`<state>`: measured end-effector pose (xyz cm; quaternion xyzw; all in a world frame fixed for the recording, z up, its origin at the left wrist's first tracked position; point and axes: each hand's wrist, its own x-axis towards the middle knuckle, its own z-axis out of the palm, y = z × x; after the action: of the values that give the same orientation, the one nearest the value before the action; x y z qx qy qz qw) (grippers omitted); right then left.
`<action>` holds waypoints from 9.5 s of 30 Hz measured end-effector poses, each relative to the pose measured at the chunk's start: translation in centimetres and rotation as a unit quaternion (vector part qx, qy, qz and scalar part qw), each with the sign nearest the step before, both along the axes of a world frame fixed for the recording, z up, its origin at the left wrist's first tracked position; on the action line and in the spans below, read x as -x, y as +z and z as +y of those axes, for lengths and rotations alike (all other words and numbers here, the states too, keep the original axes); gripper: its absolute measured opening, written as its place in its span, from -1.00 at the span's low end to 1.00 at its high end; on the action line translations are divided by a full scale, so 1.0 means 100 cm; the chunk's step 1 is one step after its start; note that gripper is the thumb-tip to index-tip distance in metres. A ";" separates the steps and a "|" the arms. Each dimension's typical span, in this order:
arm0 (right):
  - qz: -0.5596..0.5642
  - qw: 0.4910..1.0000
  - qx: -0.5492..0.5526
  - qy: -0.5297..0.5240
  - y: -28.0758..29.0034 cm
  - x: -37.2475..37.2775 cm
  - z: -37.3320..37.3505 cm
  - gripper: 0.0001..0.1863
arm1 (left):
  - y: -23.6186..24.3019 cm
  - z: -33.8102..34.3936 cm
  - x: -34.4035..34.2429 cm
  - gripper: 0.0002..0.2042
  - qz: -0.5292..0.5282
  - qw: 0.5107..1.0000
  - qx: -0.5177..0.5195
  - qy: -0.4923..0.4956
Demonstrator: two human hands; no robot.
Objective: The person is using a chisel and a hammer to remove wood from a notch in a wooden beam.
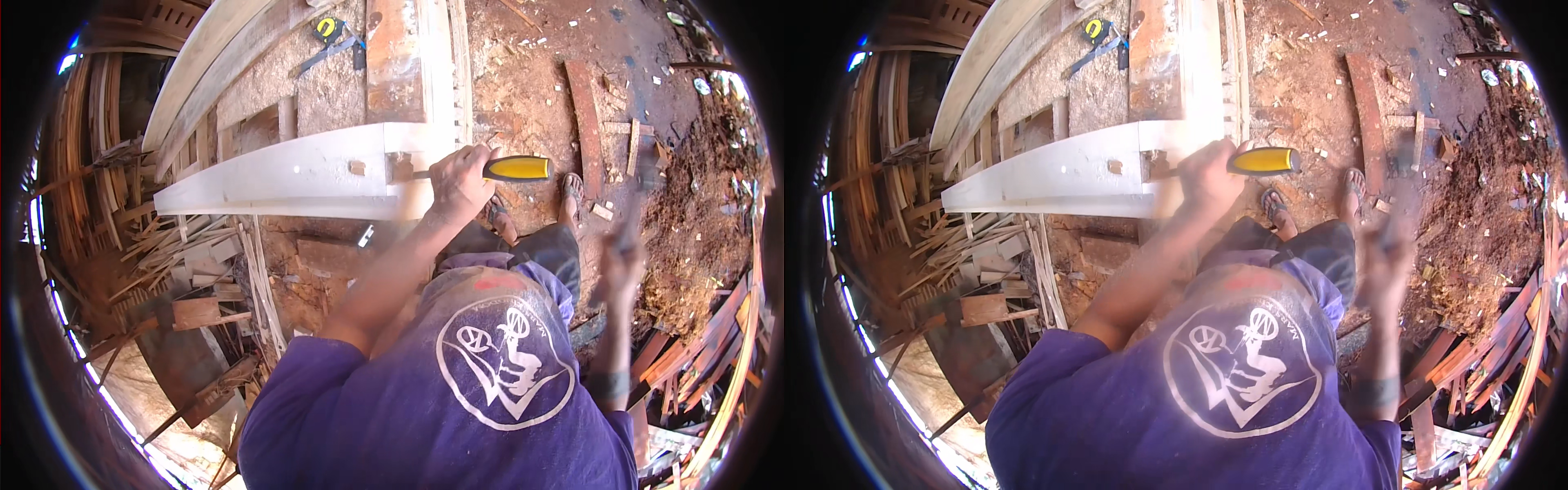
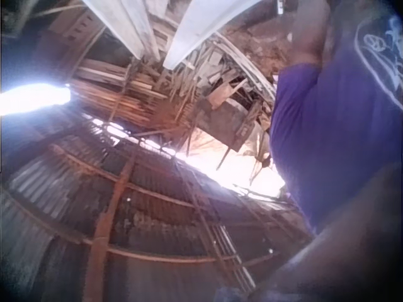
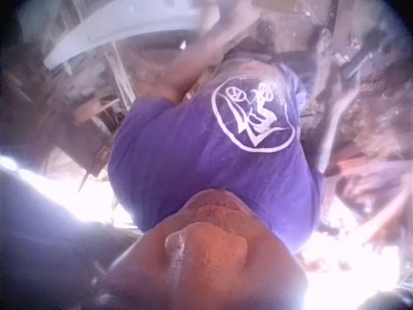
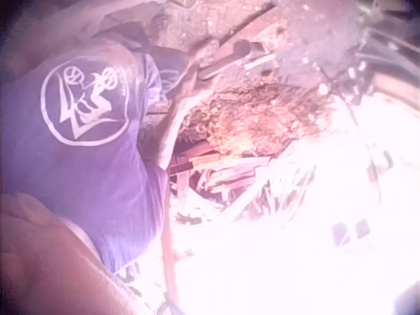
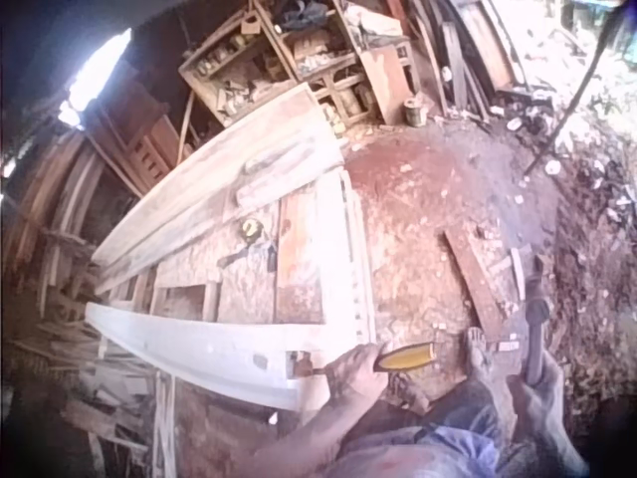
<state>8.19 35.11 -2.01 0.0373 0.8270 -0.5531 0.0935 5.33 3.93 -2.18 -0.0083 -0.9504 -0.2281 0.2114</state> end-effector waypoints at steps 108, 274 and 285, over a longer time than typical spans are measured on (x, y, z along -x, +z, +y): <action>-0.160 0.977 0.074 0.118 0.023 0.087 -0.028 -0.85 | 0.067 -0.019 0.010 -0.80 -0.253 0.948 -0.191 -0.022; -0.191 0.968 0.097 -0.128 0.007 0.003 -0.038 -0.87 | 0.020 -0.022 -0.014 -0.75 -0.239 0.965 -0.022 -0.105; -0.090 0.978 0.095 -0.162 0.030 -0.009 -0.056 -0.89 | 0.037 -0.029 -0.017 -0.77 -0.224 0.965 -0.075 -0.115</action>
<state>9.10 29.55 0.96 0.2118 0.7419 -0.6311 0.0797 7.04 1.07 1.54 -0.0506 -0.9463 -0.3175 -0.0349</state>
